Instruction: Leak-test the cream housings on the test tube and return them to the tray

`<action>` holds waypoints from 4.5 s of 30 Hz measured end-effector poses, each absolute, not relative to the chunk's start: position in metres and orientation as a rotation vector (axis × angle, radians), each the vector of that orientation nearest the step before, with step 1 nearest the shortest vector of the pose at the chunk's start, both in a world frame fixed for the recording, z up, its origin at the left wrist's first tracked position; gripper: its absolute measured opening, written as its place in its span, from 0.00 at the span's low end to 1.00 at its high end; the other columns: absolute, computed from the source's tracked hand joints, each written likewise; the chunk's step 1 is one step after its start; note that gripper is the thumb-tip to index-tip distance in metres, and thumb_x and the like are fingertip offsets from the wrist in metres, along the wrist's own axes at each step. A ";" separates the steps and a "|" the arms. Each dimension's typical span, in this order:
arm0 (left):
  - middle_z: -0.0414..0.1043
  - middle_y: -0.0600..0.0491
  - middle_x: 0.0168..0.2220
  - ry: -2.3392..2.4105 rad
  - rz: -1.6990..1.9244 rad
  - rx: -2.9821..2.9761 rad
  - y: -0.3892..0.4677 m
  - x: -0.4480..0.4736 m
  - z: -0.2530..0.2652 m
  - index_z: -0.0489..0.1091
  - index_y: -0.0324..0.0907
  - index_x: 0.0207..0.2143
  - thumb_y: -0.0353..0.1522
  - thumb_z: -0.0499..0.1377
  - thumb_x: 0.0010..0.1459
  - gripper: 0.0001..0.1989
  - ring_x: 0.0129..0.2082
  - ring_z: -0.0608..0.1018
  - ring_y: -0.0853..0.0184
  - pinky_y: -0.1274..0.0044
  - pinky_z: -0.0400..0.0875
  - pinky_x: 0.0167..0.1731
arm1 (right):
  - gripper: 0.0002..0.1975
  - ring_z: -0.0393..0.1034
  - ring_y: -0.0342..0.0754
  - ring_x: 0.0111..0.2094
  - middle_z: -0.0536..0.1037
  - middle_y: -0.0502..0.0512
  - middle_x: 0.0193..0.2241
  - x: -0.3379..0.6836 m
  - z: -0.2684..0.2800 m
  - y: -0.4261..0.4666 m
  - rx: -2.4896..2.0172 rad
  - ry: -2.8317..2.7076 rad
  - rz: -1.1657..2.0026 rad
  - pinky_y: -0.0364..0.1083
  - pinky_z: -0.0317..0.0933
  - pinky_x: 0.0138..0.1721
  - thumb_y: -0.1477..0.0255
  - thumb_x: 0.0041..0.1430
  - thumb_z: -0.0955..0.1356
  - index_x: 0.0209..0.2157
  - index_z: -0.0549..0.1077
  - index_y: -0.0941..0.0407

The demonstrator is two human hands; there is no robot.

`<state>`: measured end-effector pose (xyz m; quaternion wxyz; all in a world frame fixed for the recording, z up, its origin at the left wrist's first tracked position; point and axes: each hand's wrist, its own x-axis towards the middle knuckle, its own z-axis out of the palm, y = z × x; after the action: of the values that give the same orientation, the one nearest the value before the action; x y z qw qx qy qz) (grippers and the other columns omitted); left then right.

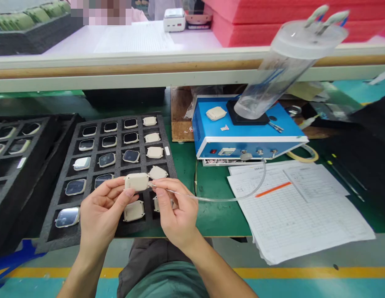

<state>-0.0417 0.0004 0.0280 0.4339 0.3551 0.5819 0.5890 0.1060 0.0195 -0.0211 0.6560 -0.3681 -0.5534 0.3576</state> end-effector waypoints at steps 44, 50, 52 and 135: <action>0.87 0.46 0.36 1.623 1.472 0.929 0.004 -0.045 0.027 0.81 0.40 0.41 0.42 0.80 0.42 0.26 0.34 0.89 0.59 0.83 0.84 0.34 | 0.09 0.82 0.50 0.43 0.85 0.58 0.40 0.104 -0.016 0.030 -0.776 -1.253 0.801 0.49 0.80 0.45 0.77 0.69 0.68 0.44 0.81 0.53; 0.87 0.47 0.36 1.575 1.464 0.976 0.004 -0.045 0.027 0.80 0.40 0.41 0.40 0.79 0.47 0.22 0.35 0.89 0.61 0.85 0.83 0.34 | 0.09 0.83 0.50 0.43 0.85 0.58 0.40 0.104 -0.014 0.031 -0.794 -1.257 0.776 0.49 0.81 0.45 0.76 0.70 0.68 0.43 0.81 0.53; 0.87 0.47 0.36 1.568 1.465 0.981 0.005 -0.045 0.027 0.80 0.41 0.41 0.40 0.79 0.47 0.21 0.35 0.89 0.61 0.85 0.83 0.34 | 0.09 0.83 0.50 0.43 0.85 0.58 0.40 0.104 -0.013 0.031 -0.795 -1.261 0.773 0.50 0.81 0.45 0.76 0.70 0.68 0.43 0.81 0.53; 0.86 0.48 0.37 1.540 1.448 1.165 0.001 -0.035 0.033 0.79 0.39 0.41 0.36 0.69 0.58 0.12 0.35 0.87 0.65 0.78 0.83 0.38 | 0.10 0.83 0.48 0.42 0.85 0.54 0.40 0.106 -0.018 0.021 -0.762 -1.154 0.811 0.46 0.81 0.44 0.78 0.69 0.69 0.44 0.83 0.51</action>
<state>-0.0351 0.0015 0.0325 0.3562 0.4511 0.5962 0.5606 0.1064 0.0210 -0.0184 0.6956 -0.3414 -0.5173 0.3634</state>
